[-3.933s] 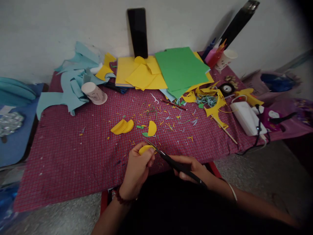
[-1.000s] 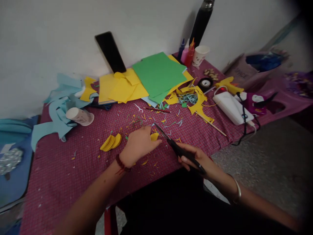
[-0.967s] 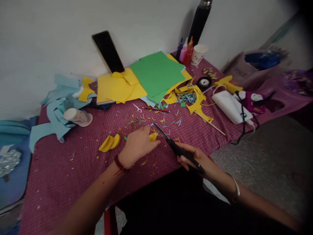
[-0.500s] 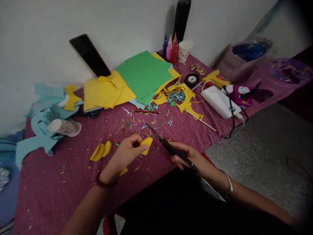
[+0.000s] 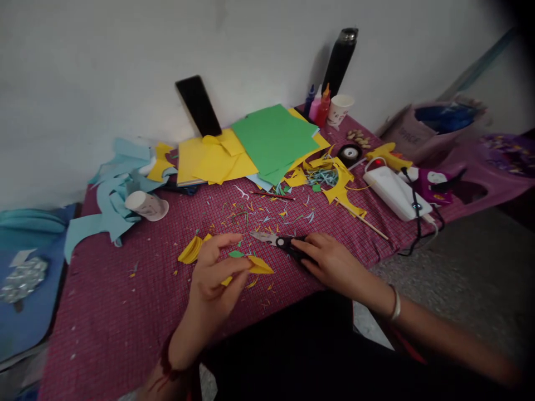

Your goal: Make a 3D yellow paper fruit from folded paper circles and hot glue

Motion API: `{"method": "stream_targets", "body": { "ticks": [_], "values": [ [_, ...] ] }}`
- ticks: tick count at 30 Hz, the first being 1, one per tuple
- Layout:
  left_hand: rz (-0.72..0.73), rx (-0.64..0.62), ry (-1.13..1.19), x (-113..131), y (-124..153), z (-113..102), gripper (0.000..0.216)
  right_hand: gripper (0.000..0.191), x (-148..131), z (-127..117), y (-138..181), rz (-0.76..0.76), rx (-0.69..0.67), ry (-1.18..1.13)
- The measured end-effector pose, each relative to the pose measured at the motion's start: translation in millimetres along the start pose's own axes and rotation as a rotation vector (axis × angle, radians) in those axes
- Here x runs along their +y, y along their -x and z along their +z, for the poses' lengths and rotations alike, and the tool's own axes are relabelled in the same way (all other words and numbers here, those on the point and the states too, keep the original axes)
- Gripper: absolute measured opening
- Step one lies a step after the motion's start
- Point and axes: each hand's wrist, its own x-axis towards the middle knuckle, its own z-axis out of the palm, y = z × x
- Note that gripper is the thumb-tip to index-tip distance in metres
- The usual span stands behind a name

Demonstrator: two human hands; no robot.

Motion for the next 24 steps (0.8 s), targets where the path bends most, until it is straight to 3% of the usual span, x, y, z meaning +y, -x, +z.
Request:
{"method": "stream_targets", "body": {
  "ticks": [2,4,7,10,15,24],
  "values": [
    [0.028,0.021,-0.024,0,5,-1,0.025,0.037,-8,-5,-5,-0.019,0.032,-0.039],
    [-0.005,-0.020,0.084,-2,9,1,0.024,0.039,-21,-11,-11,-0.058,0.040,-0.245],
    [-0.141,-0.101,0.348,-3,13,8,0.014,0.051,-45,-13,-25,-0.128,-0.147,-0.867],
    [-0.306,-0.086,0.524,-3,17,17,0.008,0.040,-64,-2,-38,-0.016,-0.305,-1.289],
    [-0.522,0.035,0.629,-2,27,26,0.013,0.034,-72,23,-48,0.145,-0.170,-1.423],
    [-0.586,0.048,0.690,2,36,32,0.010,0.033,-70,32,-51,0.265,-0.017,-1.422]
  ]
}}
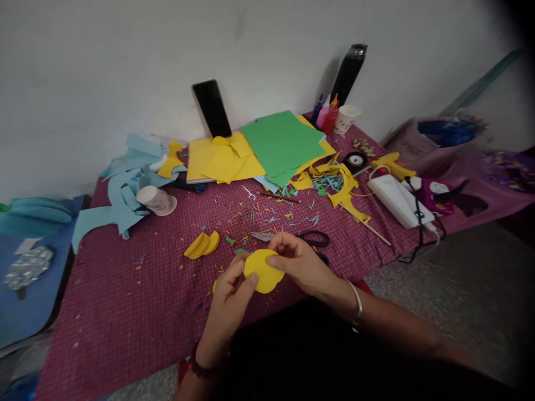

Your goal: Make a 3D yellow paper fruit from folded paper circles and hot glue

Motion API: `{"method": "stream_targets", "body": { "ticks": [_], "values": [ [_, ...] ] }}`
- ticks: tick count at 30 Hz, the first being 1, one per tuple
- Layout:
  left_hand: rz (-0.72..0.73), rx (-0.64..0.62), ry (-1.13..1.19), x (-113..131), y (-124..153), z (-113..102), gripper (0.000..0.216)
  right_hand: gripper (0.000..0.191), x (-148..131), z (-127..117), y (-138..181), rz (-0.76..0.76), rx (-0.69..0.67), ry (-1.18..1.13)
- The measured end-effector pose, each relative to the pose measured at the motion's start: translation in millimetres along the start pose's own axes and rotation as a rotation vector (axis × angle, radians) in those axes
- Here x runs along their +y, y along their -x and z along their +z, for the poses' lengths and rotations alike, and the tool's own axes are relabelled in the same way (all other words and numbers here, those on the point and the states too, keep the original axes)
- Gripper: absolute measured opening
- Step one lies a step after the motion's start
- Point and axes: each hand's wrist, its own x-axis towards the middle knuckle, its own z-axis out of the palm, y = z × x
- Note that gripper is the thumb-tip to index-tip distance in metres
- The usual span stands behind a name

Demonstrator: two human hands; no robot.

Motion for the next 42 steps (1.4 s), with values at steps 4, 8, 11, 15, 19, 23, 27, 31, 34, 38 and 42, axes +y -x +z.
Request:
{"method": "stream_targets", "body": {
  "ticks": [4,8,11,15,19,23,27,31,34,38,42],
  "values": [
    [-0.041,-0.044,0.002,0,-4,-6,0.017,0.031,-11,1,-2,0.042,-0.064,0.044],
    [-0.109,-0.039,-0.034,-1,-11,-9,0.020,0.028,-16,1,-6,0.069,-0.123,0.046],
    [-0.115,0.020,-0.049,-2,-13,-6,0.024,0.030,-13,0,-9,0.061,-0.099,0.017],
    [-0.100,0.071,-0.024,-5,-11,-4,0.025,0.030,-3,0,-10,0.089,-0.081,0.013],
    [-0.094,0.073,0.041,-7,-8,-6,0.021,0.028,1,0,-12,0.108,-0.068,0.025],
    [-0.079,0.127,0.076,-7,-6,-7,0.024,0.026,0,1,-12,0.102,-0.094,0.066],
    [-0.113,0.219,0.123,-10,-8,-5,0.024,0.018,0,2,-12,0.076,-0.151,0.169],
    [-0.176,0.176,0.211,-14,-8,-4,0.043,0.014,1,1,-11,0.017,-0.183,0.271],
    [-0.172,0.166,0.230,-14,-6,-4,0.038,0.013,4,0,-10,-0.014,-0.193,0.301],
    [-0.105,0.277,0.241,-17,-3,1,0.021,0.024,11,2,-9,-0.041,-0.196,0.255],
    [-0.030,0.368,0.272,-21,1,7,0.016,0.018,14,6,-8,-0.025,-0.179,0.246]
  ]
}}
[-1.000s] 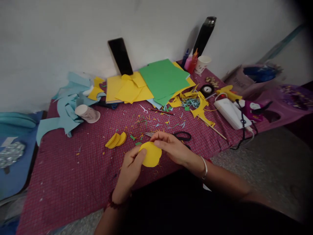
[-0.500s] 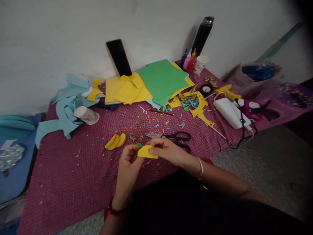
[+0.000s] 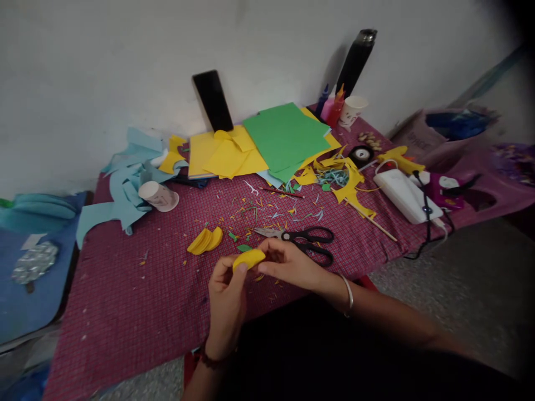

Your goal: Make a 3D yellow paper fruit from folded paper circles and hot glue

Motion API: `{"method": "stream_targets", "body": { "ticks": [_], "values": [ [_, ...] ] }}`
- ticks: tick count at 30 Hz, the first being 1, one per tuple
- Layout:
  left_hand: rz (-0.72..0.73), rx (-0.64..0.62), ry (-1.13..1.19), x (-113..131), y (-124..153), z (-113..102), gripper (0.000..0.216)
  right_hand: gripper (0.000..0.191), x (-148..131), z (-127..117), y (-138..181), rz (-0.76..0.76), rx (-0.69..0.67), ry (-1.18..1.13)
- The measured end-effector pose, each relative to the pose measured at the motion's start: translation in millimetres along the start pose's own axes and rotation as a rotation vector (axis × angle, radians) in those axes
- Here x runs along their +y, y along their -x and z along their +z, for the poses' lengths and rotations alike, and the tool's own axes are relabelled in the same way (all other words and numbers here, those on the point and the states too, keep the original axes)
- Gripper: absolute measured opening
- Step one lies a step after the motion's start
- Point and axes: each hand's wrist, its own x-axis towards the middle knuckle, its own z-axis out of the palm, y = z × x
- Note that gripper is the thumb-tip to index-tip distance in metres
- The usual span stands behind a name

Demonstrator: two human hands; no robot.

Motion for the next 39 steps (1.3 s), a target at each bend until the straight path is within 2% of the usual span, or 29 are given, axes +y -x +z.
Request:
{"method": "stream_targets", "body": {
  "ticks": [4,10,14,17,20,24,26,29,32,36,39],
  "values": [
    [-0.005,-0.046,-0.021,1,3,-4,0.015,0.011,-5,0,2,-0.012,0.068,0.097],
    [-0.062,-0.168,-0.157,-3,-1,-6,0.011,0.011,-7,1,4,-0.031,0.042,0.231],
    [-0.004,-0.137,-0.253,-9,-4,-10,0.007,0.007,-2,-3,5,-0.003,0.051,0.256],
    [0.045,-0.175,-0.363,2,-2,-21,0.003,0.005,2,-11,8,0.008,0.035,0.299],
    [0.057,-0.380,-0.475,20,7,-37,0.014,0.004,5,-18,13,0.015,0.003,0.333],
    [0.145,-0.729,-0.744,30,19,-52,0.051,0.006,11,-23,18,0.013,-0.004,0.363],
    [0.226,-0.789,-0.907,24,20,-52,0.057,0.006,13,-23,18,0.011,0.005,0.365],
    [0.273,-0.709,-0.942,9,18,-44,0.041,0.006,14,-24,18,0.015,0.012,0.343],
    [0.274,-0.553,-0.904,-3,16,-36,0.014,0.007,14,-24,21,0.021,0.013,0.282],
    [0.263,-0.261,-0.799,-7,18,-30,0.015,0.025,11,-18,26,0.009,-0.056,0.139],
    [0.279,-0.157,-0.694,-5,22,-27,0.013,0.040,9,-8,26,0.015,-0.129,0.065]
  ]
}}
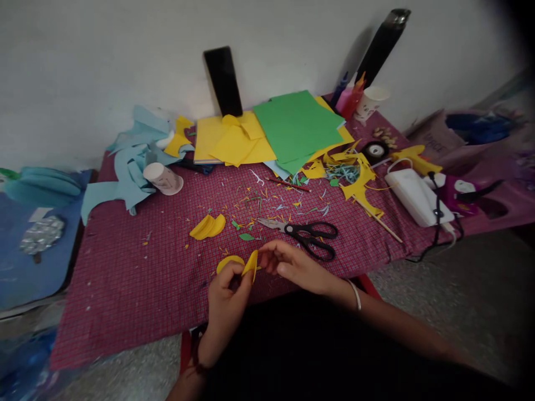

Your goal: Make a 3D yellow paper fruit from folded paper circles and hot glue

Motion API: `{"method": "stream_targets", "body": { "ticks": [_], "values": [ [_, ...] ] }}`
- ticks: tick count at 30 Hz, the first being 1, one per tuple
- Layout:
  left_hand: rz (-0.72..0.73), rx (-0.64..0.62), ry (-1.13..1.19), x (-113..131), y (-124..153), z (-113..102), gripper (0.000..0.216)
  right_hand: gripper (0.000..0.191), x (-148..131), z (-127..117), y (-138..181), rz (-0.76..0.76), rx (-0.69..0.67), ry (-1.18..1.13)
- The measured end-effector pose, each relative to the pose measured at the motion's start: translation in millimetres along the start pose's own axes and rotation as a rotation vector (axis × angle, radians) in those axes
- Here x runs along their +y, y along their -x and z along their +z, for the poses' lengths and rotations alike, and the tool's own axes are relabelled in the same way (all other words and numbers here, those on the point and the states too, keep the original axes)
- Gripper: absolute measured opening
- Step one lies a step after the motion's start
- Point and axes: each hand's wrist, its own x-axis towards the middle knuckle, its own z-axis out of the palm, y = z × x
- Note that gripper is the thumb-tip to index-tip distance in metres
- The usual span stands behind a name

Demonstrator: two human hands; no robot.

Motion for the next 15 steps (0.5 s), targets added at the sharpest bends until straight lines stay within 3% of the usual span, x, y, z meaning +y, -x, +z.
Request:
{"method": "stream_targets", "body": {
  "ticks": [7,12,15],
  "values": [
    [-0.027,0.117,0.213,7,7,3,0.013,0.031,-5,22,-13,0.089,0.036,-0.032],
    [-0.191,0.187,0.484,3,13,8,0.014,0.012,0,26,-10,0.138,0.059,-0.062],
    [-0.313,0.152,0.706,0,14,15,0.014,0.009,3,26,-7,0.153,0.066,-0.083]
  ]
}}
